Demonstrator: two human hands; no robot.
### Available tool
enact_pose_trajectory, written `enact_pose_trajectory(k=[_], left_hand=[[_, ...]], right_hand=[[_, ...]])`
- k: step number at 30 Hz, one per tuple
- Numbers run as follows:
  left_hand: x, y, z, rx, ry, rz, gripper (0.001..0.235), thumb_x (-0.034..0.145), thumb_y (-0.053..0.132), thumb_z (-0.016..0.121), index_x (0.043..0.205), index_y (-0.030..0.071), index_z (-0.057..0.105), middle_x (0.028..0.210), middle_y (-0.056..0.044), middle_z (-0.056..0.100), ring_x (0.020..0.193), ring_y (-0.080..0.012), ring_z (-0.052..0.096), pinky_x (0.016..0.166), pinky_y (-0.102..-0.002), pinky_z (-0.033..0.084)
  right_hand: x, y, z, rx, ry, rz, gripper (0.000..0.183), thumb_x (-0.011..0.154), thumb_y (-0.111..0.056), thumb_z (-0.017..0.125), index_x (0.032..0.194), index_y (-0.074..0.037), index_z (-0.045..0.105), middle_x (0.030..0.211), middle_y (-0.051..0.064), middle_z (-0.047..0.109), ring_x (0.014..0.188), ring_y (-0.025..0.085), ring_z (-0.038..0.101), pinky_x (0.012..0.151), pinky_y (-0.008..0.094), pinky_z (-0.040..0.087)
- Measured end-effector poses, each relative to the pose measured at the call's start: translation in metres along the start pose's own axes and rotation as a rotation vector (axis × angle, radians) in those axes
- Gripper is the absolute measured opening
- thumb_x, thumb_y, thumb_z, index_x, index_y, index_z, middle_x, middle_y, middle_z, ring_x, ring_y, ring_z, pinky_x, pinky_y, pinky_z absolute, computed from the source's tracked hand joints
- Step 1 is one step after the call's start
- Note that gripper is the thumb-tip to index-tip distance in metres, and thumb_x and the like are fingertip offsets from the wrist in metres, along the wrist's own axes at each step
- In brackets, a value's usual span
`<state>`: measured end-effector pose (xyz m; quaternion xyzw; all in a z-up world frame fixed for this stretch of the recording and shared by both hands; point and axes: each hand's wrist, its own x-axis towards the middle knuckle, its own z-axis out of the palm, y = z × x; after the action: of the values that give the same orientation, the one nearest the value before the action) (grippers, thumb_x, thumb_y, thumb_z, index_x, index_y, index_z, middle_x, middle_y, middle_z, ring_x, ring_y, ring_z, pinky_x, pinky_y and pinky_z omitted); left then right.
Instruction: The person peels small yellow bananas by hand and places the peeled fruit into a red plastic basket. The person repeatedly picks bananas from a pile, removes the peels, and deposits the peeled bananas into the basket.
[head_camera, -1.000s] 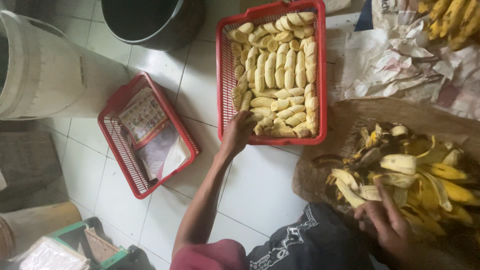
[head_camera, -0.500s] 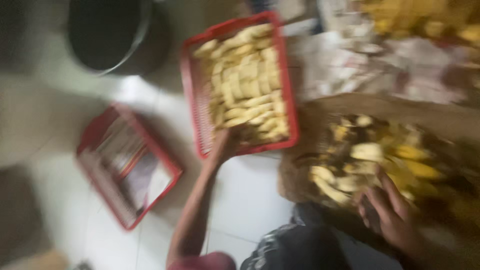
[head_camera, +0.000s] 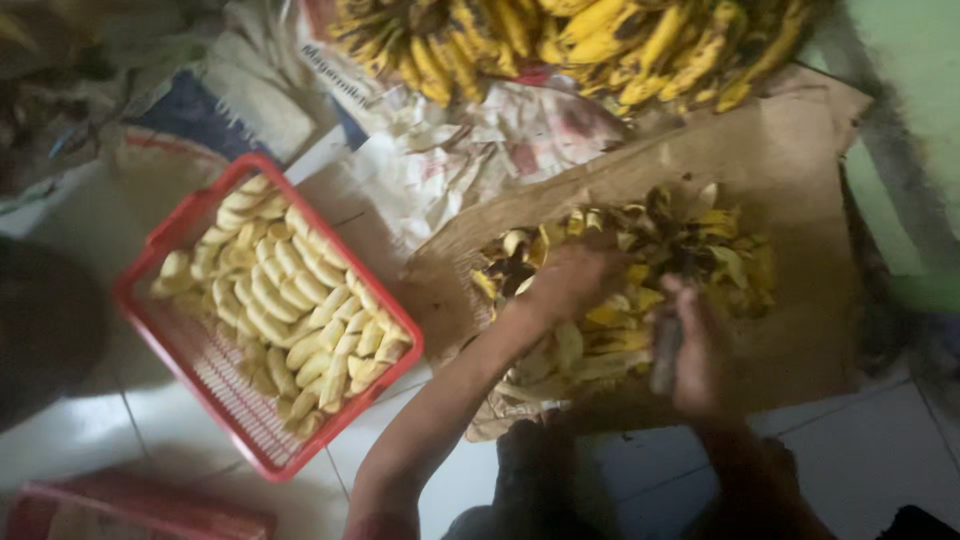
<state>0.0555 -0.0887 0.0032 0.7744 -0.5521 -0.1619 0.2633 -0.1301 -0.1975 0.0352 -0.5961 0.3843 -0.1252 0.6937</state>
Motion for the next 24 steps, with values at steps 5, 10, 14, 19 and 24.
enact_pose_trajectory(k=[5,10,14,19,24], left_hand=[[0.006,0.015,0.006,-0.096,0.025,-0.09,0.04,0.078,0.023,0.077,0.112,0.006,0.07,0.108,-0.022,0.067,0.104,-0.0402,0.062,0.083,-0.049,0.052],[-0.022,0.027,-0.011,-0.184,0.183,0.048,0.046,0.081,0.006,0.075,0.126,0.004,0.064,0.119,-0.016,0.07,0.112,-0.0342,0.064,0.095,-0.044,0.054],[-0.036,0.048,-0.015,-0.046,0.268,-0.014,0.06,0.074,-0.004,0.07,0.133,-0.002,0.061,0.121,-0.018,0.066,0.114,-0.0355,0.062,0.098,-0.042,0.055],[-0.052,0.059,-0.023,-0.111,0.381,-0.038,0.061,0.066,-0.002,0.074,0.126,-0.003,0.061,0.115,-0.02,0.065,0.11,-0.0382,0.06,0.093,-0.045,0.053],[-0.071,0.033,-0.01,-0.273,0.42,-0.119,0.057,0.069,0.001,0.082,0.125,0.006,0.071,0.103,-0.01,0.069,0.1,-0.0286,0.063,0.089,-0.04,0.055]], right_hand=[[-0.01,0.034,0.014,0.056,-0.066,0.029,0.04,0.111,-0.036,0.048,0.125,0.0,0.06,0.077,0.004,0.06,0.059,0.012,0.054,0.05,0.029,0.046],[-0.017,0.027,0.028,0.064,-0.011,0.081,0.051,0.102,-0.026,0.053,0.148,-0.008,0.046,0.072,0.004,0.059,0.052,0.01,0.05,0.044,0.026,0.042],[-0.021,0.013,0.033,-0.084,0.009,0.062,0.051,0.103,-0.028,0.054,0.15,-0.009,0.045,0.077,0.002,0.059,0.057,0.008,0.052,0.047,0.024,0.044],[-0.023,-0.018,0.046,0.191,-0.085,0.106,0.034,0.102,-0.028,0.055,0.129,-0.007,0.051,0.076,0.006,0.062,0.054,0.012,0.054,0.043,0.026,0.043],[-0.023,-0.015,0.044,0.504,-0.249,0.282,0.029,0.101,-0.03,0.059,0.115,-0.007,0.052,0.08,0.008,0.066,0.057,0.014,0.059,0.042,0.028,0.045]])
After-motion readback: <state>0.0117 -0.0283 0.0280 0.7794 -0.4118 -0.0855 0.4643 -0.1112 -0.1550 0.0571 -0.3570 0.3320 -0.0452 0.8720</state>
